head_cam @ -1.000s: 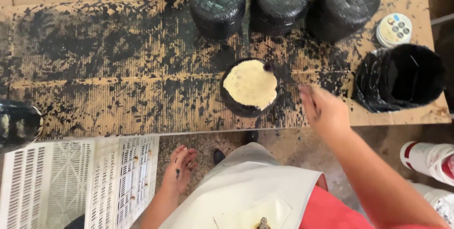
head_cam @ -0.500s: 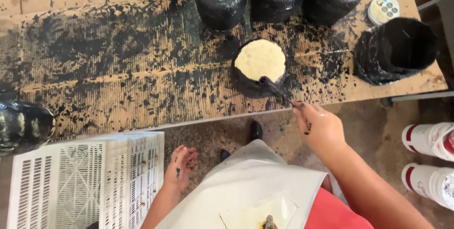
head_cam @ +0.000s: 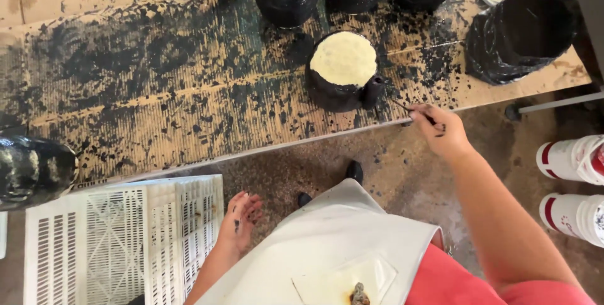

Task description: The person paints the top of cylindrical containers black using a brush. They dip the brush into a container of black paint, apply it to the top surface, and then place a circular label on the finished container before moving it into a white crate.

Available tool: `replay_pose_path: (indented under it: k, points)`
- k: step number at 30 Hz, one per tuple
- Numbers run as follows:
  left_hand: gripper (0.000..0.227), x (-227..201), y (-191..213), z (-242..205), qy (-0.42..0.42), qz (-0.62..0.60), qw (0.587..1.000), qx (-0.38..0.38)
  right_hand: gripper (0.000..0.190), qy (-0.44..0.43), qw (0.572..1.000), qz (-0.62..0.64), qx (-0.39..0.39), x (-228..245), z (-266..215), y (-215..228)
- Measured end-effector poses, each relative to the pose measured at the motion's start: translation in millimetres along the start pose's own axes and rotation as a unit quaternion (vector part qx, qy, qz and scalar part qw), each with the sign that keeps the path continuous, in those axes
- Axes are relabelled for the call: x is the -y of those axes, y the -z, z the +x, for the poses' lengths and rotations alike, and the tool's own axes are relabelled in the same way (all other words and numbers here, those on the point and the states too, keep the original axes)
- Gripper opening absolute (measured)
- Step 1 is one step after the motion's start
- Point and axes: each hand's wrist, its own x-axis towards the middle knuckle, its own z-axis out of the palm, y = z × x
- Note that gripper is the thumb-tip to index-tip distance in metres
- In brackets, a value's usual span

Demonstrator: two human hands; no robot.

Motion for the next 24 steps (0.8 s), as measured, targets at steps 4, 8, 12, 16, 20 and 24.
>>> replay_pose_path:
  k: [4,8,12,16,20,24]
  points:
    - [0.042,0.9,-2.2,6.9,-0.006,-0.007,1.0,-0.006,0.024,0.028,0.993,0.104,-0.038,-44.1,26.5,-6.6]
    - [0.051,-10.7,-30.4,-17.0,0.018,0.028,0.999,-0.021,0.022,-0.026,0.993,0.112,0.016,-31.3,13.2,-20.3]
    - [0.048,16.3,-34.6,9.6,0.01,-0.007,1.0,-0.004,0.022,0.042,0.987,0.15,0.027,-76.1,30.1,-50.5]
    - [0.039,21.7,-66.0,11.0,0.009,0.007,1.0,0.008,0.026,0.06,0.984,0.149,0.073,-50.3,20.7,-20.4]
    - [0.04,30.7,-96.9,9.1,-0.004,0.001,1.0,0.004,0.017,0.01,0.978,0.198,0.062,-2.7,31.0,39.4]
    - [0.037,61.9,-110.1,20.0,-0.011,-0.049,0.999,0.009,0.03,-0.045,0.95,0.281,0.13,2.5,96.6,51.9]
